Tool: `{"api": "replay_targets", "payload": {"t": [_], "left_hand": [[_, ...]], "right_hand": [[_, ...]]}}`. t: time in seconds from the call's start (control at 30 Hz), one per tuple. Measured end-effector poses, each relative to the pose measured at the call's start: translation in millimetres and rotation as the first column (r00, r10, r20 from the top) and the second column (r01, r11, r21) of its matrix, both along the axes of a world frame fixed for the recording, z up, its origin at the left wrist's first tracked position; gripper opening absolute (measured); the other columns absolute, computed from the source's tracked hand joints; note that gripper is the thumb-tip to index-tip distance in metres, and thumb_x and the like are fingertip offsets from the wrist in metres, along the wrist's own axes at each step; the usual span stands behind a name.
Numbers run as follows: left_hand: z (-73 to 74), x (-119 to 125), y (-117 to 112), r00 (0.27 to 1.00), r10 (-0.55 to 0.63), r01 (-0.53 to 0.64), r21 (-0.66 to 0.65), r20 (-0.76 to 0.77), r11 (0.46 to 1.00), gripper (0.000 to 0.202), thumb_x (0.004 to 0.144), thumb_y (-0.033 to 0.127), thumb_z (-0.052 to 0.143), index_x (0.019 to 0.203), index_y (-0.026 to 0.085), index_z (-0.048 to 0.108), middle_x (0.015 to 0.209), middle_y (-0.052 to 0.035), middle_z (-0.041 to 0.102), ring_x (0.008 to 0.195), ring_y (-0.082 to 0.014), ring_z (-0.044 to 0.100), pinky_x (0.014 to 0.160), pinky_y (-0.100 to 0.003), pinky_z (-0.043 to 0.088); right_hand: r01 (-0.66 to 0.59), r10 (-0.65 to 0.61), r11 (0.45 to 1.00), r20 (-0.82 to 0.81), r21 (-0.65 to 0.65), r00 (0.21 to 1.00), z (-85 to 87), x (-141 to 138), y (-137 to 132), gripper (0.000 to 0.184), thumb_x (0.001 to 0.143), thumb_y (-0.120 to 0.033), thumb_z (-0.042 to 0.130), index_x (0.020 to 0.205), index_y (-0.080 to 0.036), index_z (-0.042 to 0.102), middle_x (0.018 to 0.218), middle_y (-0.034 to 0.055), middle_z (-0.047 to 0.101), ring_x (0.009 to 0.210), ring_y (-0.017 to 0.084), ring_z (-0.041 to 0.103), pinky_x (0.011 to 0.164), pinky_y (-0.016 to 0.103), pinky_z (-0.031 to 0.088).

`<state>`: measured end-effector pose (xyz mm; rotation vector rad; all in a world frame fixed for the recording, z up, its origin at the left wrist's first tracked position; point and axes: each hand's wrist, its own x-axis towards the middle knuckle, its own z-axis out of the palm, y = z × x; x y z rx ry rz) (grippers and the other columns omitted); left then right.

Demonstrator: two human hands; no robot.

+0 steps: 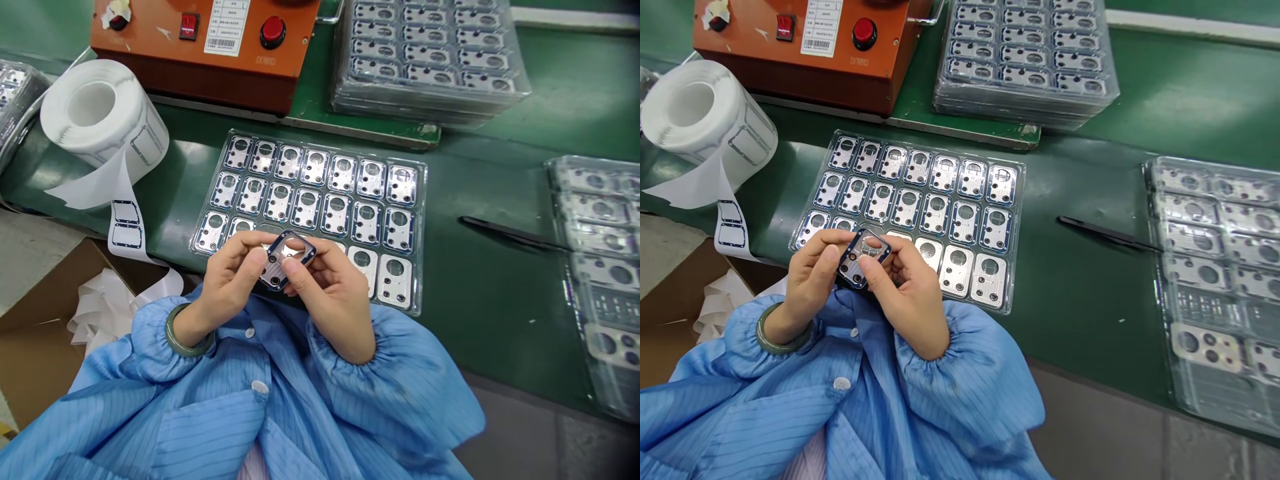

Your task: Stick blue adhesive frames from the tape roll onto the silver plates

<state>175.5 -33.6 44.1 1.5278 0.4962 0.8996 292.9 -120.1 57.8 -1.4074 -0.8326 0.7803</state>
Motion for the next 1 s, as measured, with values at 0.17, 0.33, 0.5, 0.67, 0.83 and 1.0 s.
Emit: {"api": "replay_targets", "payload": {"t": [0.17, 0.33, 0.5, 0.67, 0.83, 1.0], "left_hand": [[7.1, 4, -1, 0.999, 0.012, -0.014, -0.038, -0.049, 0.999, 0.014, 0.089, 0.031, 0.059, 0.097, 0.019, 0.062, 0.075, -0.0003, 0.068, 0.061, -0.0092, 0.061, 0.056, -0.02, 0.05], [4.0, 2, -2, 0.992, 0.034, -0.03, 0.034, -0.118, 0.999, 0.014, 0.087, 0.029, 0.062, 0.098, 0.02, 0.063, 0.071, 0.0017, 0.066, 0.06, -0.0079, 0.059, 0.057, -0.019, 0.05], [-0.2, 2, -3, 0.994, 0.031, -0.013, 0.163, -0.109, 0.987, 0.015, 0.086, 0.022, 0.063, 0.101, 0.02, 0.062, 0.068, 0.0037, 0.06, 0.058, -0.0064, 0.057, 0.055, -0.017, 0.048], [0.7, 3, -4, 0.994, 0.037, -0.014, 0.221, -0.101, 0.975, 0.016, 0.086, 0.018, 0.062, 0.102, 0.019, 0.062, 0.068, 0.0044, 0.06, 0.056, -0.0052, 0.056, 0.051, -0.016, 0.045], [0.5, 4, -5, 0.991, 0.06, -0.031, 0.237, -0.117, 0.971, 0.017, 0.086, 0.017, 0.061, 0.103, 0.019, 0.061, 0.066, 0.0053, 0.06, 0.055, -0.0049, 0.056, 0.053, -0.016, 0.046], [2.9, 3, -4, 0.992, 0.053, -0.023, 0.246, -0.117, 0.969, 0.018, 0.086, 0.016, 0.061, 0.104, 0.019, 0.061, 0.069, 0.0044, 0.063, 0.056, -0.0047, 0.057, 0.052, -0.015, 0.044]], "right_hand": [[0.074, -0.085, 0.996, 0.22, 0.057, 0.972, -3.6, -1, -2, 0.026, 0.084, -0.028, 0.064, 0.109, -0.022, 0.06, 0.08, -0.0015, 0.065, 0.062, 0.01, 0.059, 0.058, 0.025, 0.054], [0.161, -0.233, 0.97, 0.497, 0.183, 0.836, -4.0, 1, 1, 0.029, 0.088, -0.024, 0.058, 0.117, -0.024, 0.059, 0.1, 0.0047, 0.067, 0.083, 0.016, 0.064, 0.07, 0.033, 0.057], [0.147, -0.305, 0.943, 0.593, 0.3, 0.745, -2.8, 7, 10, 0.019, 0.086, -0.014, 0.06, 0.102, -0.023, 0.064, 0.094, 0.0038, 0.068, 0.084, 0.017, 0.064, 0.072, 0.033, 0.056], [0.159, -0.353, 0.925, 0.632, 0.344, 0.69, -4.2, 10, 12, 0.015, 0.084, -0.012, 0.062, 0.093, -0.023, 0.064, 0.1, 0.0051, 0.066, 0.093, 0.02, 0.064, 0.082, 0.04, 0.055], [0.136, -0.374, 0.914, 0.665, 0.382, 0.646, -7.3, 9, 10, 0.02, 0.082, -0.009, 0.064, 0.095, -0.024, 0.063, 0.115, 0.0064, 0.059, 0.091, 0.018, 0.063, 0.078, 0.039, 0.057], [0.154, -0.37, 0.917, 0.643, 0.367, 0.67, -6.6, 6, 8, 0.017, 0.082, -0.01, 0.064, 0.094, -0.023, 0.062, 0.114, 0.0073, 0.06, 0.093, 0.02, 0.064, 0.08, 0.04, 0.058]]}}
